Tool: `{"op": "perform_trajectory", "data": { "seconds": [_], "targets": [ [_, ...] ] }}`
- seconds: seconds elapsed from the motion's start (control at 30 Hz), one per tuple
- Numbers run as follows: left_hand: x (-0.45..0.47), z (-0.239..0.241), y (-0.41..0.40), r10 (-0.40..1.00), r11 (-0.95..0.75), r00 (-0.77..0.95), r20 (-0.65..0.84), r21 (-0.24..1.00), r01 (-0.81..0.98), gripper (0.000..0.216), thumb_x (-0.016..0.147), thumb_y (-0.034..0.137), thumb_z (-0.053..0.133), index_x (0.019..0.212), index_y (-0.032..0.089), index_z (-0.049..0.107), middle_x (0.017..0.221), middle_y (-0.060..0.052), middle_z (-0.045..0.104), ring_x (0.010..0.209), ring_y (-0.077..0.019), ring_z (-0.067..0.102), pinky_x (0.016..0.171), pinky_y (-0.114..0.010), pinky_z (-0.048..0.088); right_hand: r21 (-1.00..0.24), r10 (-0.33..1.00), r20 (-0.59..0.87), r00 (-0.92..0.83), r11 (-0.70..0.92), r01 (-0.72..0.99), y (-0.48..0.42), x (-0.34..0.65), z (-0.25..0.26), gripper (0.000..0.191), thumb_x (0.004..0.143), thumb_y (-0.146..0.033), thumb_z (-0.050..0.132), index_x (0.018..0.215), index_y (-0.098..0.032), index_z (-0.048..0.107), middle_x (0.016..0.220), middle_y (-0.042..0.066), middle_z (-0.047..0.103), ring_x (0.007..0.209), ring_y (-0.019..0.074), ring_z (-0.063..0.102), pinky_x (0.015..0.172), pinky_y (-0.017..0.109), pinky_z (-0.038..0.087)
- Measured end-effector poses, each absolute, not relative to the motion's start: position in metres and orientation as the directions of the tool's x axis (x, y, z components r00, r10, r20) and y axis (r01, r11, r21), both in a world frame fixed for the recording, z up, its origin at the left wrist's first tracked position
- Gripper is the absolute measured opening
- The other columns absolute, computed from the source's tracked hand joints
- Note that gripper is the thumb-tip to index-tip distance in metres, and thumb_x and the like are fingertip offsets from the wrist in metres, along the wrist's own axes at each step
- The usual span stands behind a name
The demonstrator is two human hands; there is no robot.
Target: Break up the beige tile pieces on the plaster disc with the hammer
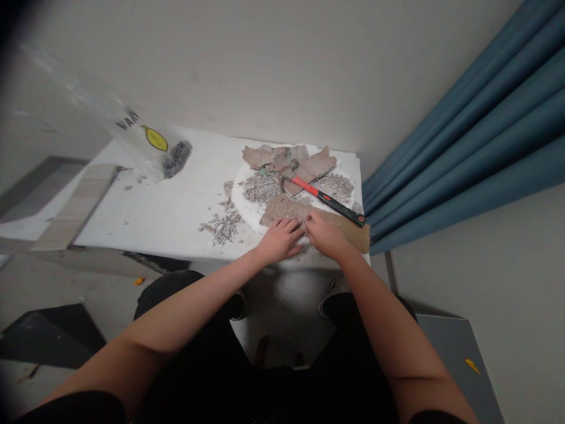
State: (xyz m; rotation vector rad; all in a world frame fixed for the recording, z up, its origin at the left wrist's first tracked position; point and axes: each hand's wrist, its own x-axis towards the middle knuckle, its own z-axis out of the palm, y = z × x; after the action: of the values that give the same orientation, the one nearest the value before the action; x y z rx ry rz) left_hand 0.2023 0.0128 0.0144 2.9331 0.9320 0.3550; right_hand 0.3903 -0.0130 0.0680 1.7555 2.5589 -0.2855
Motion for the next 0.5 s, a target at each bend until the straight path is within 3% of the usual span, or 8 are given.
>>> {"op": "perform_trajectory", "data": {
  "seconds": [0.17, 0.3, 0.5],
  "targets": [
    [0.202, 0.014, 0.013, 0.577, -0.816, 0.791, 0.202, 0.114, 0.566, 0.051, 0.089, 0.044, 0.060, 0.135, 0.021, 0.056, 0.134, -0.013, 0.056, 0.126, -0.0305, 0.047, 0.105, -0.046, 0.035, -0.085, 0.949, -0.121, -0.292, 0.283, 0.955, -0.016, 0.386, 0.076, 0.020, 0.096, -0.024, 0.050, 0.101, -0.013, 0.067, 0.127, 0.012, 0.054, 0.089, 0.0173, 0.060, 0.079, 0.028, 0.045],
    [0.202, 0.015, 0.013, 0.570, -0.822, 0.796, 0.207, 0.114, 0.559, 0.050, 0.088, 0.043, 0.061, 0.131, 0.019, 0.058, 0.133, -0.013, 0.057, 0.124, -0.0311, 0.048, 0.105, -0.045, 0.036, -0.044, 0.948, -0.122, -0.294, 0.290, 0.956, -0.015, 0.380, 0.071, 0.026, 0.100, -0.024, 0.046, 0.100, -0.013, 0.069, 0.126, 0.014, 0.054, 0.095, 0.0188, 0.060, 0.083, 0.029, 0.045],
    [0.202, 0.016, 0.012, 0.575, -0.818, 0.793, 0.199, 0.117, 0.564, 0.050, 0.089, 0.043, 0.060, 0.132, 0.020, 0.058, 0.131, -0.012, 0.057, 0.123, -0.0306, 0.049, 0.105, -0.045, 0.036, -0.143, 0.929, -0.082, -0.361, 0.347, 0.927, -0.012, 0.388, 0.060, 0.017, 0.095, -0.015, 0.051, 0.096, -0.012, 0.068, 0.123, 0.014, 0.055, 0.100, 0.0197, 0.059, 0.090, 0.030, 0.045]
  ]
}}
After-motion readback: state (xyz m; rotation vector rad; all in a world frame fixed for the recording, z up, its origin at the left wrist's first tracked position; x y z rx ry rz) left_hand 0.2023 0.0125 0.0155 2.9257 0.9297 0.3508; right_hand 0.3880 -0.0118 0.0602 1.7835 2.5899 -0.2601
